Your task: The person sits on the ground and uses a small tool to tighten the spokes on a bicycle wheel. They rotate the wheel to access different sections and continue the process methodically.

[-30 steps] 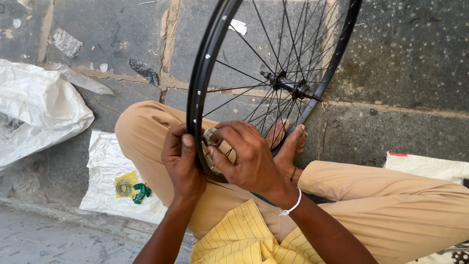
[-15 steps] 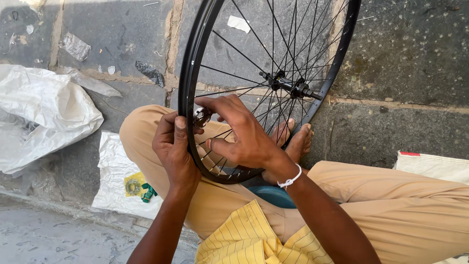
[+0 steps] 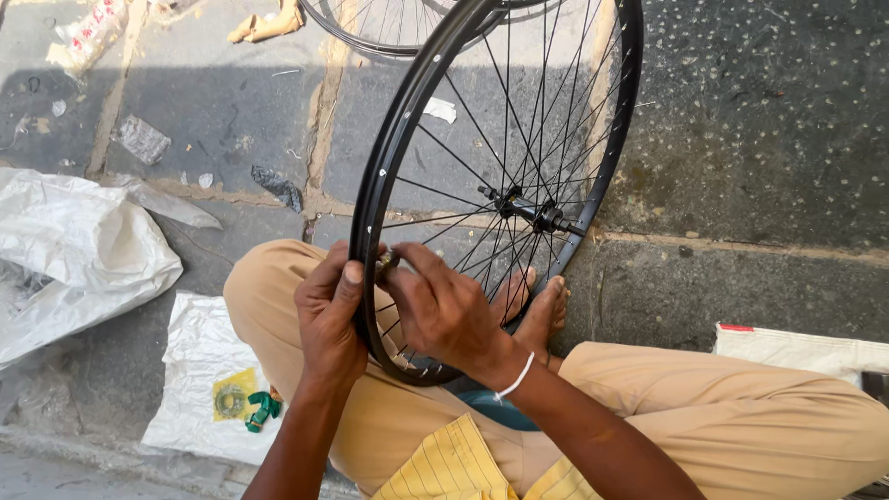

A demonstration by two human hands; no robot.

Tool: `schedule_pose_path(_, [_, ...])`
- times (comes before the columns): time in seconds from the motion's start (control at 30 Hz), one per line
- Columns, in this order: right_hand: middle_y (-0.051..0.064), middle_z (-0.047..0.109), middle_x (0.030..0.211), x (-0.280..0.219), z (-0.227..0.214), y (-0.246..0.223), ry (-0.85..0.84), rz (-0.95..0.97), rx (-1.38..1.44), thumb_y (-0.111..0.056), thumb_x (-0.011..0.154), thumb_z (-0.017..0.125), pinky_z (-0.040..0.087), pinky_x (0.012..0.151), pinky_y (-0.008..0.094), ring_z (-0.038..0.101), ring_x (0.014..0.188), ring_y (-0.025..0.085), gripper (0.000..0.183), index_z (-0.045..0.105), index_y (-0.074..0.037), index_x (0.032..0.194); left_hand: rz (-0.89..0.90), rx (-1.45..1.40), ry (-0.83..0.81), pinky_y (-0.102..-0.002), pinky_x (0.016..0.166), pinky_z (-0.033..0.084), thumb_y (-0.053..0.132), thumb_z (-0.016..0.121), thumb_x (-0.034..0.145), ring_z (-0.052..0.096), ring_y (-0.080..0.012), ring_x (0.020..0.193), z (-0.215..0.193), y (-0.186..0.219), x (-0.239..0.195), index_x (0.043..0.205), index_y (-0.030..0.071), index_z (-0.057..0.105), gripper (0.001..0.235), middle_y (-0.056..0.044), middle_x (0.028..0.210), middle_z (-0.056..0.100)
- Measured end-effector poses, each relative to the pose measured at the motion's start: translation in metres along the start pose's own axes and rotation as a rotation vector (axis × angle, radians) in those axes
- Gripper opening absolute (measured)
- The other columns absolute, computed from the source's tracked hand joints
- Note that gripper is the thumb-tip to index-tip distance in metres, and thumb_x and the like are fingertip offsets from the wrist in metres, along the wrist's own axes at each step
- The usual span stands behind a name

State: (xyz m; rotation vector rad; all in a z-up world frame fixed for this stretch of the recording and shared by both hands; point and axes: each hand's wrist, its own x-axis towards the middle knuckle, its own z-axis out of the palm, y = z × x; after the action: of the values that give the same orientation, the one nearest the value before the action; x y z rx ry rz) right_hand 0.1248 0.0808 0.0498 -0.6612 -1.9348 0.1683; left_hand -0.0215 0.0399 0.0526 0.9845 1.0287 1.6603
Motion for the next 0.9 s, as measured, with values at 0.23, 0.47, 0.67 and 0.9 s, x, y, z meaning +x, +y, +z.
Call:
schedule_pose_path(0.23, [0.026,0.063,0.117,0.001,-0.011,-0.014,0.065,0.071,0.018,0.000,0.080,0.077,0.062,0.073,0.039,0.073,0.091,0.037,0.033,0.056,0.002,0.105,-0.021,0.007,-0.010,-0.027,0.085,0.049,0.018,0.072,0.101,0.061,-0.0117,0.094,0.015,0.000,-0.005,0.112,-0.004,0.071,0.024,-0.005,0.104,0.068])
schedule_pose_path(0.47, [0.020,0.065,0.117,-0.009,-0.011,0.003,-0.021,0.217,0.083,-0.001,0.086,0.080,0.062,0.073,0.037,0.074,0.096,0.033,0.036,0.057,0.001,0.114,-0.090,-0.027,0.137,-0.026,0.077,0.050,0.014,0.075,0.099,0.061,-0.0124,0.087,0.026,-0.006,-0.011,0.110,-0.004,0.071,0.021,-0.009,0.100,0.070])
schedule_pose_path(0.67, [0.021,0.062,0.133,-0.022,-0.009,-0.002,0.004,0.094,0.002,-0.001,0.095,0.075,0.063,0.088,0.039,0.073,0.111,0.036,0.033,0.054,0.000,0.120,-0.174,-0.226,-0.001,-0.024,0.072,0.049,0.040,0.048,0.111,0.059,-0.0076,0.082,0.017,-0.006,-0.005,0.118,-0.003,0.070,0.050,-0.005,0.098,0.069])
schedule_pose_path(0.9, [0.022,0.063,0.126,-0.021,-0.026,0.010,-0.051,0.149,0.176,-0.001,0.094,0.074,0.064,0.075,0.030,0.072,0.103,0.029,0.043,0.052,0.007,0.131,-0.064,-0.177,0.011,-0.025,0.080,0.053,0.038,0.050,0.109,0.063,-0.0087,0.087,0.029,-0.007,-0.014,0.111,0.000,0.069,0.043,-0.004,0.099,0.070])
